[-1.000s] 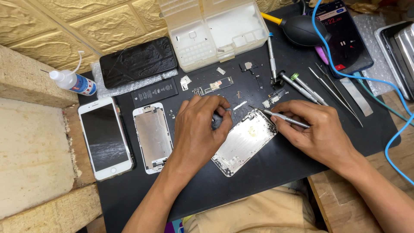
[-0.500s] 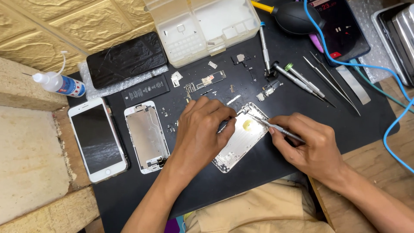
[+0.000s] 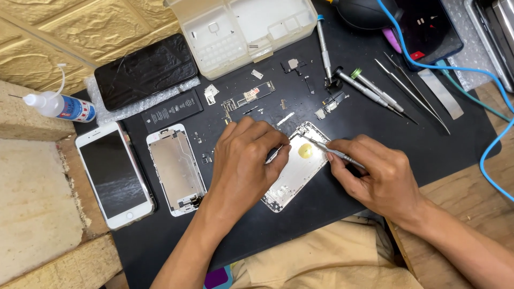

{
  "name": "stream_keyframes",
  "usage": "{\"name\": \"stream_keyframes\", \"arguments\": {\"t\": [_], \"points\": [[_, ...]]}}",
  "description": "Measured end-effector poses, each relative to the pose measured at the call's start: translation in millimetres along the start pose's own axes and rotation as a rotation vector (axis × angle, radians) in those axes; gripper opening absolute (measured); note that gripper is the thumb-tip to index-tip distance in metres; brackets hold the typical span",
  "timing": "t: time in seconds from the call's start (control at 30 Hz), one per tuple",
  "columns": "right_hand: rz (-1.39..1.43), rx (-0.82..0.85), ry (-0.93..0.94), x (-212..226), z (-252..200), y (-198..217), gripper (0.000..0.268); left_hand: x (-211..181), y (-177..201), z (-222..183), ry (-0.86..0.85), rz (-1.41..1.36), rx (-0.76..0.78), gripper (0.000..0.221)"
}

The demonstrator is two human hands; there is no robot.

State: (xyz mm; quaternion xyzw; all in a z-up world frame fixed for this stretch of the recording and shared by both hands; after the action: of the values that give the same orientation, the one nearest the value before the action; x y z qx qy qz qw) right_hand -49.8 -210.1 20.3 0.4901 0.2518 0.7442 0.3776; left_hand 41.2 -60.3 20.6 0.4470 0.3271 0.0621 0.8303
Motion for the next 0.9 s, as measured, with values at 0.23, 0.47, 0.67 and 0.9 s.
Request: {"name": "stream_keyframes", "arguments": {"t": [0.23, 0.47, 0.67, 0.9], "points": [[0.001, 0.001, 0.001, 0.5, -0.4, -0.3, 0.007, 0.7, -0.9, 0.5, 0.002, 0.0, 0.002, 0.003], [0.026, -0.068, -0.049, -5.4, -3.6, 3.9, 0.006, 15.8, 9.2, 3.5, 0.088, 0.038, -0.133, 0.007], [0.027, -0.083, -0.07, -6.6, -4.3, 4.9, 0.005, 14.4, -1.8, 8.9, 0.031, 0.184, -0.156, 0.004], [0.041, -0.081, -0.079, -8.7, -4.3, 5.8, 0.006, 5.8, -4.9, 17.3, -0.034, 0.309, -0.141, 0.01]]}}
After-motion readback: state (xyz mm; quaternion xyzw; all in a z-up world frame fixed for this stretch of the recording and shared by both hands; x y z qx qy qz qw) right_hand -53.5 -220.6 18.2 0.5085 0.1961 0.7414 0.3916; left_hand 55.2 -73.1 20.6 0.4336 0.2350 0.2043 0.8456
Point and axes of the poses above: each hand's wrist, its own z-axis towards the middle knuckle, its own y-axis out of the back of the hand, x = y × z, the point moved 8 cm from there along z, towards the middle knuckle, and after that the axes turned 2 degrees about -y, right-handed, at the moved point
